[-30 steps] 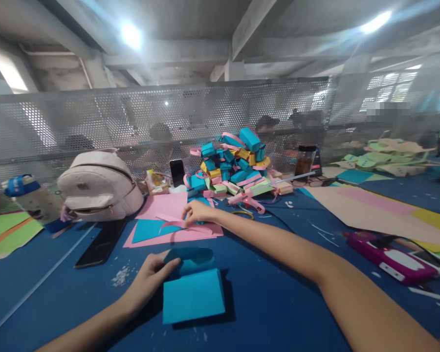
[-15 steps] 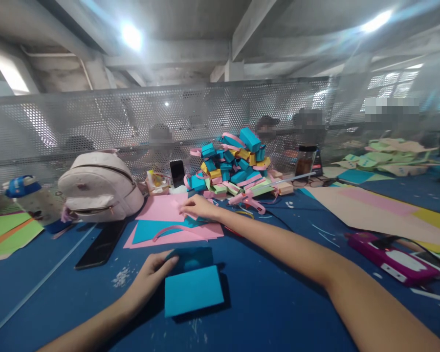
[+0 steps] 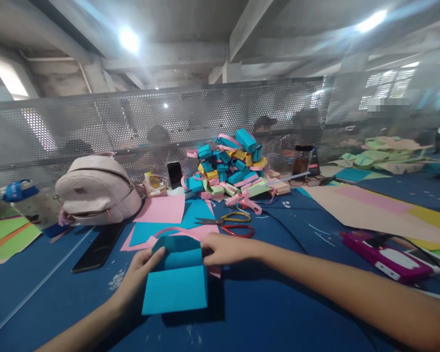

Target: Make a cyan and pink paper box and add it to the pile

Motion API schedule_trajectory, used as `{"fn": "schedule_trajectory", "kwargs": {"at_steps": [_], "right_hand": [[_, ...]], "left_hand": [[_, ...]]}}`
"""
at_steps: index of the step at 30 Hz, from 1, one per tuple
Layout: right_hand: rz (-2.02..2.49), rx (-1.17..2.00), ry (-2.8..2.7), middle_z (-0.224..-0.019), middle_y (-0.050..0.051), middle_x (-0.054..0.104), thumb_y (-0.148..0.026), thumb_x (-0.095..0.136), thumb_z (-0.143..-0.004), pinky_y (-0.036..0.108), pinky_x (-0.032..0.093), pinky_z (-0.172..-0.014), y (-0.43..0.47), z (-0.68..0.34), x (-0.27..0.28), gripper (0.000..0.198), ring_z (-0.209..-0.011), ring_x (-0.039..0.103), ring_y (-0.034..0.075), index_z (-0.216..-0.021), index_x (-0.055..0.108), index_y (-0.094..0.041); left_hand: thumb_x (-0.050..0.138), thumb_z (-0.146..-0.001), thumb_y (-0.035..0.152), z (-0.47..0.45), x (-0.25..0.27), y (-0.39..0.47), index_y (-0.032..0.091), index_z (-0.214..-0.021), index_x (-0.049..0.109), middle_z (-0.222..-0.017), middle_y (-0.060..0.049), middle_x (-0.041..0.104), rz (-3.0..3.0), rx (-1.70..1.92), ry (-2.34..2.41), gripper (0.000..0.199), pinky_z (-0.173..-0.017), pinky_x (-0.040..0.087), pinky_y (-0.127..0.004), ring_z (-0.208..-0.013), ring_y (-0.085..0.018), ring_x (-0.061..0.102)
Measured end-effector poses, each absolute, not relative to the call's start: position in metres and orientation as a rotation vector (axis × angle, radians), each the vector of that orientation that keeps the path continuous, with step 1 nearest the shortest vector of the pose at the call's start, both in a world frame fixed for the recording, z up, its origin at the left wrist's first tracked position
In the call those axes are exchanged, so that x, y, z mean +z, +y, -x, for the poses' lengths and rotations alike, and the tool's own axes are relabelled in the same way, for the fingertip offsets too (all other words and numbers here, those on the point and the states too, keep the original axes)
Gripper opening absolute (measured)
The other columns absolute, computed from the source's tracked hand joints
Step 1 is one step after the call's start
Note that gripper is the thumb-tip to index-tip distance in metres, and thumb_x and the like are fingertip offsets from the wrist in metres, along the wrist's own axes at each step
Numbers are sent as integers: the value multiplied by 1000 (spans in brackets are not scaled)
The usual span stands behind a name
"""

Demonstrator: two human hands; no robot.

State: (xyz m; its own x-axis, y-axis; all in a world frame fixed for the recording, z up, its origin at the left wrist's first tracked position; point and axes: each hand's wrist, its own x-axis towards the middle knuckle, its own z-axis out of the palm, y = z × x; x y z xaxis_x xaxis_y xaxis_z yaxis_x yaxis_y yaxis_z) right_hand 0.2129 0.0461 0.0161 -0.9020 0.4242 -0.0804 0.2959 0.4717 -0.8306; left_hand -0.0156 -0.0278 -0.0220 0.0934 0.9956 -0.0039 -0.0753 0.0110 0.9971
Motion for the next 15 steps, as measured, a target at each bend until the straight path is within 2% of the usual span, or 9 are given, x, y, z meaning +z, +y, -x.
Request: {"fn": "schedule_trajectory", "kwargs": {"at_steps": [3, 5, 6, 7, 9, 10, 13, 15], "right_hand": [[474, 1389, -2702, -60, -1, 61, -8, 50, -81, 19, 40, -57, 38, -228, 19, 24, -55, 49, 9, -71, 72, -11], [445, 1353, -2690, -73, 0, 65, -14, 58, -81, 18, 42, -62, 33, -235, 25, 15, -65, 54, 10, -82, 72, -11], [456, 1360, -2649, -83, 1, 67, -17, 63, -80, 19, 43, -67, 31, -238, 29, 16, -73, 57, 12, -92, 71, -11], [472, 1398, -2601, -94, 2, 67, -21, 68, -77, 19, 45, -72, 29, -240, 33, 27, -82, 59, 14, -103, 68, -13], [496, 1537, -2508, -109, 4, 65, -27, 76, -72, 22, 46, -80, 27, -240, 37, 47, -96, 59, 17, -116, 63, -15], [509, 1612, -2473, -109, 5, 65, -30, 78, -71, 23, 46, -82, 27, -239, 37, 50, -98, 59, 18, -116, 62, -16], [510, 1820, -2391, -96, 4, 67, -39, 80, -69, 23, 48, -78, 25, -233, 32, 44, -92, 61, 17, -102, 65, -14], [476, 1992, -2286, -91, 3, 67, -38, 83, -65, 23, 49, -78, 22, -231, 25, 43, -90, 62, 16, -96, 65, -14]], "left_hand": [[70, -76, 56, 10, -10, -27, 10, -75, 69, -63, -4, 65, -1220, 1084, 1079, 46, -53, 42, -22, -53, -13, 55], [73, -74, 55, 5, -2, -25, 9, -72, 68, -60, -5, 64, -1256, 993, 1059, 46, -51, 41, -22, -50, -12, 53], [74, -73, 54, 2, 3, -25, 9, -71, 69, -60, -4, 64, -1277, 950, 1045, 45, -51, 41, -22, -49, -12, 53], [75, -72, 52, 0, 7, -25, 9, -72, 70, -60, -5, 64, -1298, 911, 1030, 44, -52, 42, -22, -50, -13, 54], [76, -73, 49, -4, 15, -24, 10, -82, 73, -67, -5, 67, -1335, 861, 994, 40, -59, 47, -24, -58, -16, 58], [76, -74, 47, -5, 18, -24, 12, -90, 74, -76, -6, 69, -1367, 861, 981, 39, -65, 49, -26, -66, -18, 61], [73, -78, 42, -6, 27, -24, 21, -118, 68, -106, -7, 69, -1510, 924, 1013, 45, -81, 49, -29, -90, -23, 62], [72, -79, 39, -6, 33, -24, 24, -125, 64, -108, -6, 68, -1583, 979, 1074, 49, -80, 48, -28, -93, -24, 61]]}}
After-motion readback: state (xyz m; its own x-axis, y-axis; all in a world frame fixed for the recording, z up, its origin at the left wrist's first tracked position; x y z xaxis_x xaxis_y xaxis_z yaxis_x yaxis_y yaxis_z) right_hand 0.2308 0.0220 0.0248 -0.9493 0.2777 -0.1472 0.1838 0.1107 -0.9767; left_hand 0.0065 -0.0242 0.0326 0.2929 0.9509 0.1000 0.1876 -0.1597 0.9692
